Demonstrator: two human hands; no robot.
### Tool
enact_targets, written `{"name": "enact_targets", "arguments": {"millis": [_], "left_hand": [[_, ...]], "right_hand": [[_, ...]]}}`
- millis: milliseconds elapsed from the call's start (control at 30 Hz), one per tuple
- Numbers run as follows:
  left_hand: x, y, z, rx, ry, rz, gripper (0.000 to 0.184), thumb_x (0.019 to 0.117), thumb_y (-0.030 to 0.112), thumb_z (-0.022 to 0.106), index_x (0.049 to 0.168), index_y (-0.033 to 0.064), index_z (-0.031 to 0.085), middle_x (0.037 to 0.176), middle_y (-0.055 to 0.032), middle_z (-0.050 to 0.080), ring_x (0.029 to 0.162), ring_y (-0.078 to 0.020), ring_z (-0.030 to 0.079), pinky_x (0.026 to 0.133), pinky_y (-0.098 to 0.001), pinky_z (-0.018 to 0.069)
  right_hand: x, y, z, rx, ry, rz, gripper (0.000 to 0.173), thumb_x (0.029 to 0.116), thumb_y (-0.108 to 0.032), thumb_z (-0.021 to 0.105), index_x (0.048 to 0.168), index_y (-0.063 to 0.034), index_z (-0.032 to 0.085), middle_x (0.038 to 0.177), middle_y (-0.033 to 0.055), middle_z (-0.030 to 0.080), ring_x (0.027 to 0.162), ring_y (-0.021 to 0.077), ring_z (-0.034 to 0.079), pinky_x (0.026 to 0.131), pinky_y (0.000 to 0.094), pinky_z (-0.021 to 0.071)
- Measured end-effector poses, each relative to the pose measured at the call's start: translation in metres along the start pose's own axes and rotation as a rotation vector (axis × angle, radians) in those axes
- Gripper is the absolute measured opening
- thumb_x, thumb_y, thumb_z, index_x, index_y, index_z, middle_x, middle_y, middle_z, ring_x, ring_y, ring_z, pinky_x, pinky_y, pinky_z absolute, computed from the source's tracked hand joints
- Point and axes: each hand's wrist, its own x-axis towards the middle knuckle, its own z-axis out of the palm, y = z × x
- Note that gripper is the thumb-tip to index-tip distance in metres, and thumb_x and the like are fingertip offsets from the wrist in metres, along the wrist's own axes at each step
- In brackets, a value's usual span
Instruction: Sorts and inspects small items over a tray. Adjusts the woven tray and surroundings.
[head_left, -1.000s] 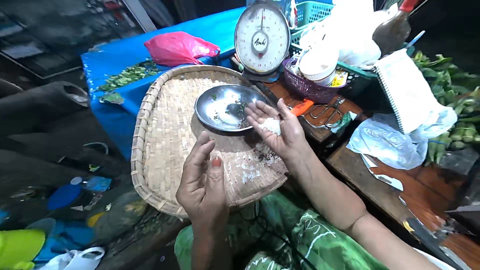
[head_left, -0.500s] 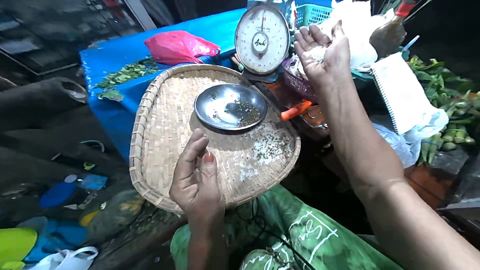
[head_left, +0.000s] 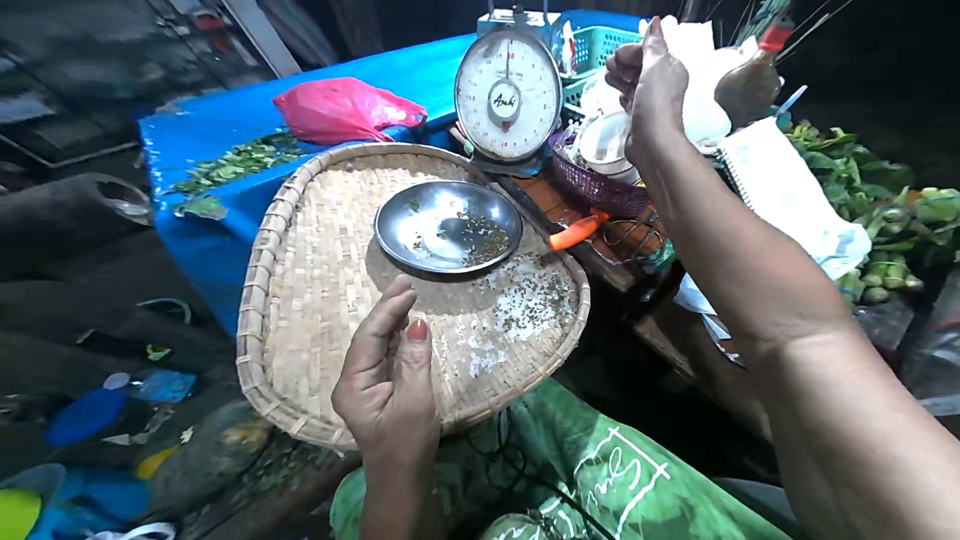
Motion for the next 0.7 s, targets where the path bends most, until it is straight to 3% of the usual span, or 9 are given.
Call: {"name": "enact_targets", "arguments": {"millis": [167, 267, 333, 433, 600, 700], "left_hand": [[0.000, 0.002, 0.000, 0.025, -0.028, -0.002, 0.026, 0.1017, 0.015, 0.055, 0.124, 0.0045, 0.065, 0.133, 0.0000, 0.065, 0.121, -0.0116, 0.062, 0.102, -0.0284, 0.0528], [-0.001, 0.000, -0.001, 0.040, -0.048, 0.004, 0.026, 0.1012, 0.015, 0.056, 0.124, 0.0049, 0.065, 0.134, -0.0013, 0.065, 0.124, -0.0133, 0.061, 0.102, -0.0293, 0.0529], [-0.002, 0.000, -0.001, 0.047, -0.069, 0.002, 0.027, 0.1009, 0.015, 0.056, 0.124, 0.0049, 0.065, 0.135, -0.0027, 0.064, 0.126, -0.0142, 0.060, 0.103, -0.0299, 0.0520], [-0.003, -0.001, -0.002, 0.086, -0.143, -0.027, 0.029, 0.1009, 0.018, 0.056, 0.125, 0.0040, 0.065, 0.136, -0.0050, 0.063, 0.128, -0.0145, 0.058, 0.105, -0.0307, 0.0510], [0.002, -0.003, -0.004, 0.244, -0.420, -0.084, 0.037, 0.1011, 0.026, 0.055, 0.130, 0.0040, 0.063, 0.140, -0.0076, 0.060, 0.130, -0.0111, 0.056, 0.107, -0.0319, 0.0500], [0.008, -0.004, -0.002, 0.420, -0.656, -0.105, 0.046, 0.1011, 0.034, 0.053, 0.138, 0.0074, 0.059, 0.143, -0.0085, 0.058, 0.134, -0.0135, 0.054, 0.111, -0.0378, 0.0452]], "right_hand": [[-0.008, 0.003, -0.003, -0.257, -0.201, -0.108, 0.039, 0.1096, -0.027, 0.044, 0.118, 0.0011, 0.070, 0.116, 0.0104, 0.073, 0.112, 0.0143, 0.066, 0.100, 0.0340, 0.0495], [-0.016, 0.000, -0.002, -0.399, -0.282, -0.167, 0.029, 0.1044, -0.021, 0.054, 0.119, -0.0027, 0.072, 0.113, 0.0077, 0.072, 0.106, 0.0106, 0.064, 0.094, 0.0331, 0.0491], [-0.023, -0.002, -0.002, -0.462, -0.345, -0.233, 0.030, 0.1022, -0.016, 0.053, 0.122, -0.0035, 0.071, 0.122, 0.0086, 0.071, 0.113, 0.0107, 0.065, 0.097, 0.0318, 0.0498], [-0.047, -0.002, -0.006, -0.566, -0.496, -0.314, 0.034, 0.1012, -0.011, 0.049, 0.129, -0.0011, 0.067, 0.142, 0.0153, 0.060, 0.133, 0.0178, 0.057, 0.111, 0.0350, 0.0456], [-0.113, 0.034, -0.027, -0.677, -0.691, -0.393, 0.033, 0.1001, -0.005, 0.048, 0.125, -0.0003, 0.069, 0.141, 0.0180, 0.061, 0.136, 0.0253, 0.055, 0.115, 0.0413, 0.0430], [-0.136, 0.062, -0.035, -0.708, -0.758, -0.454, 0.035, 0.0966, -0.004, 0.050, 0.123, -0.0017, 0.072, 0.145, 0.0213, 0.058, 0.142, 0.0368, 0.047, 0.121, 0.0526, 0.0321]]}}
